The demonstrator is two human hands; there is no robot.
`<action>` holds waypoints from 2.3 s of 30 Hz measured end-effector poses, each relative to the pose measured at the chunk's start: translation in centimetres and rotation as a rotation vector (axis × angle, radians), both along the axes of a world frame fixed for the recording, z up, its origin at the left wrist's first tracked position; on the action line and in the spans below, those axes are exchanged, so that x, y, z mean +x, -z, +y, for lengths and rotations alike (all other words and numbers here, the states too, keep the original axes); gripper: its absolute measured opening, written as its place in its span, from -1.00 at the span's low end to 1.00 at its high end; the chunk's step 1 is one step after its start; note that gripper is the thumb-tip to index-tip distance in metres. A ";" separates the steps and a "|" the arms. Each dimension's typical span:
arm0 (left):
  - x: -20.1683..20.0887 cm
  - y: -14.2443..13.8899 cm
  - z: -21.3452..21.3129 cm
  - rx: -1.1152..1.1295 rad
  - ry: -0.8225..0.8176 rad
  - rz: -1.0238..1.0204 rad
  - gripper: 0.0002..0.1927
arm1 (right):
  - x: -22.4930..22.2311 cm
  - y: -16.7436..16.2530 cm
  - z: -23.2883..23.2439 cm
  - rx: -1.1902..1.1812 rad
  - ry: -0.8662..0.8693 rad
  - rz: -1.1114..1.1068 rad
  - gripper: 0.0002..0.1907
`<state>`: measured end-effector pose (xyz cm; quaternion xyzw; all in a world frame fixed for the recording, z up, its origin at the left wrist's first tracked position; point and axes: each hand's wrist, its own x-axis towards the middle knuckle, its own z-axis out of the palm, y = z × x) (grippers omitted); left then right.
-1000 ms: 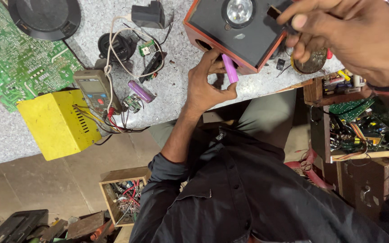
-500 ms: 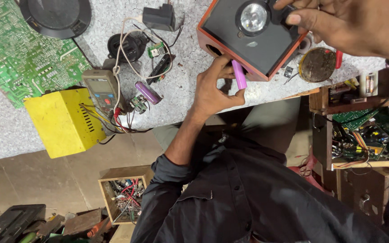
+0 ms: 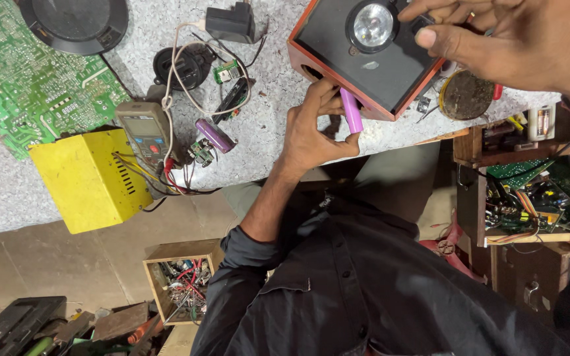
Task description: The person strips and twists wires, then solders them to a pink cylindrical battery. They repeatedly test the connection by touching the battery to a small wooden box with a light, then re-solder the joint. The clip ends with the person holding the battery and wire.
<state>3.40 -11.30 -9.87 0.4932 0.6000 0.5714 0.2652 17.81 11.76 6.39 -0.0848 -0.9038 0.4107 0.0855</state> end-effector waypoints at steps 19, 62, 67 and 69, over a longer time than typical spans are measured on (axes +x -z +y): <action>0.1 -0.7 0.0 0.012 -0.028 0.006 -0.13 | -0.4 -0.8 -1.1 -0.038 0.193 -0.115 -0.92; -0.6 -2.5 -3.1 0.116 -0.085 0.000 -0.18 | 0.3 -2.7 -2.2 0.371 0.229 -0.222 -0.58; -0.5 -3.2 -4.4 0.057 -0.083 -0.009 -0.22 | 0.3 -2.2 -2.5 0.221 0.271 -0.223 -0.58; -0.6 -3.2 -4.6 0.054 -0.081 0.025 -0.20 | 0.9 -1.3 -1.9 0.224 0.257 -0.217 -0.57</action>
